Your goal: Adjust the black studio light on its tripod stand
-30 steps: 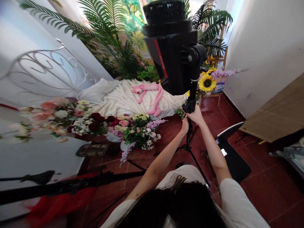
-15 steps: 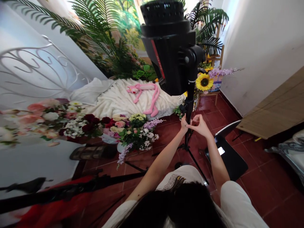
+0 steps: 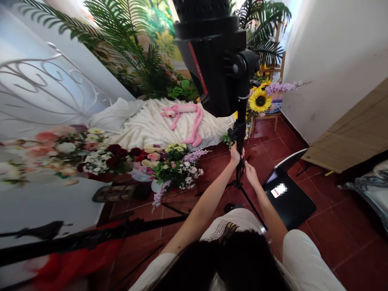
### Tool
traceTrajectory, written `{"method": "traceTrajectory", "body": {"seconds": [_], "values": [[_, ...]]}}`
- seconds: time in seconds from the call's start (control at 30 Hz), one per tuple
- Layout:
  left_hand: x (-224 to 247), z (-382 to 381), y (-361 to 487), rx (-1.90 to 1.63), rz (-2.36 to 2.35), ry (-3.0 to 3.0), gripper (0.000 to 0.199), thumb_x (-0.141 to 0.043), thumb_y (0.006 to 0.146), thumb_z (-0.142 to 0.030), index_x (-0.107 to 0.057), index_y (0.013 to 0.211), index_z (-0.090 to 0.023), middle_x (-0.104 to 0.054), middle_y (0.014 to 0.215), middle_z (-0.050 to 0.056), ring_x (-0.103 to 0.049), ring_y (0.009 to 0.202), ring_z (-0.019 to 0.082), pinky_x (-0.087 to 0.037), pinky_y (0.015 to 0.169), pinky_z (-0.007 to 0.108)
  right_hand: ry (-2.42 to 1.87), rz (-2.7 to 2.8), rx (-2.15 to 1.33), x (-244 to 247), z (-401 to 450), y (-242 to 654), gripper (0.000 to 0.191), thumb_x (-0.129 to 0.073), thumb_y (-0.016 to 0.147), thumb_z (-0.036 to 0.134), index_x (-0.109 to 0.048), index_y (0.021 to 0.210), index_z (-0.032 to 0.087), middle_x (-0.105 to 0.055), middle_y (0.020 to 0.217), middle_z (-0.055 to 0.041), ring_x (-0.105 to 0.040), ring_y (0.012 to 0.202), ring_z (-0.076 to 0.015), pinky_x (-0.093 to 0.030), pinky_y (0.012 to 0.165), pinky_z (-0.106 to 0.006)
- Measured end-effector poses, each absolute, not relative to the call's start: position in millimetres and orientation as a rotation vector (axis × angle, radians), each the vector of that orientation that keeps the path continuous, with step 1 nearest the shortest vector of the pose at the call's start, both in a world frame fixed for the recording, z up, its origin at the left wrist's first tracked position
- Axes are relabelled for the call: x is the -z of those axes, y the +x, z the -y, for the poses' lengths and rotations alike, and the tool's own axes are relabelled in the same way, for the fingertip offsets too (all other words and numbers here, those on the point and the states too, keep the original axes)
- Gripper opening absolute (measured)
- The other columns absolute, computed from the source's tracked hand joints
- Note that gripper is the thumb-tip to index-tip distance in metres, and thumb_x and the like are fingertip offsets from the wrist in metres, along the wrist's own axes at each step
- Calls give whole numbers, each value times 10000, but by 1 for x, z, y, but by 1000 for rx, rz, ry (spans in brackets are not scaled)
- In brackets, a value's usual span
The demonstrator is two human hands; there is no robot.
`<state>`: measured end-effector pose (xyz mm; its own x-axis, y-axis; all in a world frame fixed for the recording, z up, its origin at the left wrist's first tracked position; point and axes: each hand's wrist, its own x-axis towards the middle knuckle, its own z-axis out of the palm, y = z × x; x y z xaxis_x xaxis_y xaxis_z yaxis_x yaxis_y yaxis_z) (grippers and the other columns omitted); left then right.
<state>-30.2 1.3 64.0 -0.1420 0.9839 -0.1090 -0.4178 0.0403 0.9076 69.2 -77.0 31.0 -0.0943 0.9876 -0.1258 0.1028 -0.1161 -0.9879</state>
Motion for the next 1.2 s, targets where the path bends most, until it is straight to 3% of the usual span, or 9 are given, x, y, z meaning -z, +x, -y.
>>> {"method": "traceTrajectory", "body": {"seconds": [0.13, 0.23, 0.33, 0.43, 0.53, 0.63, 0.8, 1.03, 1.2], "values": [[-65, -2, -31, -1436, -1024, 742, 674, -236, 1005, -577, -446, 478, -214, -413, 365, 24, -330, 319, 91, -234, 406, 285, -1050, 896, -1715, -33, 85, 53, 669, -495, 823, 810, -189, 590, 262, -179, 497, 86, -173, 431, -101, -229, 383, -231], [-66, -2, -31, -1426, -1013, 717, 631, -255, 1006, -551, -454, 514, -209, -425, 378, 13, -328, 322, 89, -246, 406, 271, -869, 780, -1825, -39, 89, 51, 641, -540, 867, 706, -176, 602, 249, -178, 504, 83, -195, 432, -101, -286, 388, -211], [-68, -1, -31, -1430, -1003, 696, 593, -267, 1005, -517, -447, 532, -208, -426, 384, 2, -318, 323, 81, -232, 399, 257, -931, 842, -1896, -39, 88, 58, 626, -534, 861, 723, -201, 615, 253, -192, 494, 93, -198, 415, -94, -257, 373, -208], [-69, 0, -31, -1443, -989, 696, 588, -292, 996, -538, -436, 530, -208, -422, 385, -1, -328, 321, 76, -214, 388, 252, -1198, 1072, -1642, -35, 85, 70, 603, -589, 762, 783, -292, 675, 266, -251, 507, 113, -233, 423, -93, -232, 396, -213], [-71, 0, -30, -1457, -991, 698, 583, -302, 990, -550, -439, 537, -208, -420, 385, -4, -338, 318, 76, -210, 382, 250, -1340, 1360, -1104, -33, 83, 79, 591, -729, 661, 705, -356, 781, 262, -341, 574, 119, -346, 506, -101, -320, 514, -218], [-71, 0, -30, -1460, -984, 690, 583, -314, 975, -582, -426, 540, -211, -417, 385, -12, -332, 313, 75, -217, 377, 245, -1364, 1667, -877, -37, 80, 85, 499, -676, 751, 638, -361, 784, 253, -390, 607, 100, -396, 556, -111, -336, 591, -232], [-70, -1, -29, -1465, -967, 696, 575, -291, 971, -581, -403, 539, -219, -385, 377, -29, -315, 296, 77, -225, 368, 245, -1510, 1958, -678, -47, 69, 88, 475, -510, 875, 632, -329, 680, 238, -441, 582, 43, -393, 540, -121, -247, 555, -249], [-70, -2, -29, -1476, -971, 676, 576, -291, 954, -613, -429, 560, -217, -400, 384, -32, -318, 292, 73, -232, 363, 238, -1617, 2159, -624, -56, 55, 91, 599, -447, 872, 736, -379, 573, 221, -457, 545, 0, -379, 518, -123, -177, 535, -272], [-69, -3, -30, -1471, -956, 700, 595, -299, 946, -631, -434, 545, -213, -399, 377, -26, -329, 290, 74, -231, 360, 240, -1362, 1956, -1019, -43, 48, 88, 711, -465, 778, 866, -297, 529, 222, -298, 485, 50, -237, 484, -84, -165, 504, -255]]}}
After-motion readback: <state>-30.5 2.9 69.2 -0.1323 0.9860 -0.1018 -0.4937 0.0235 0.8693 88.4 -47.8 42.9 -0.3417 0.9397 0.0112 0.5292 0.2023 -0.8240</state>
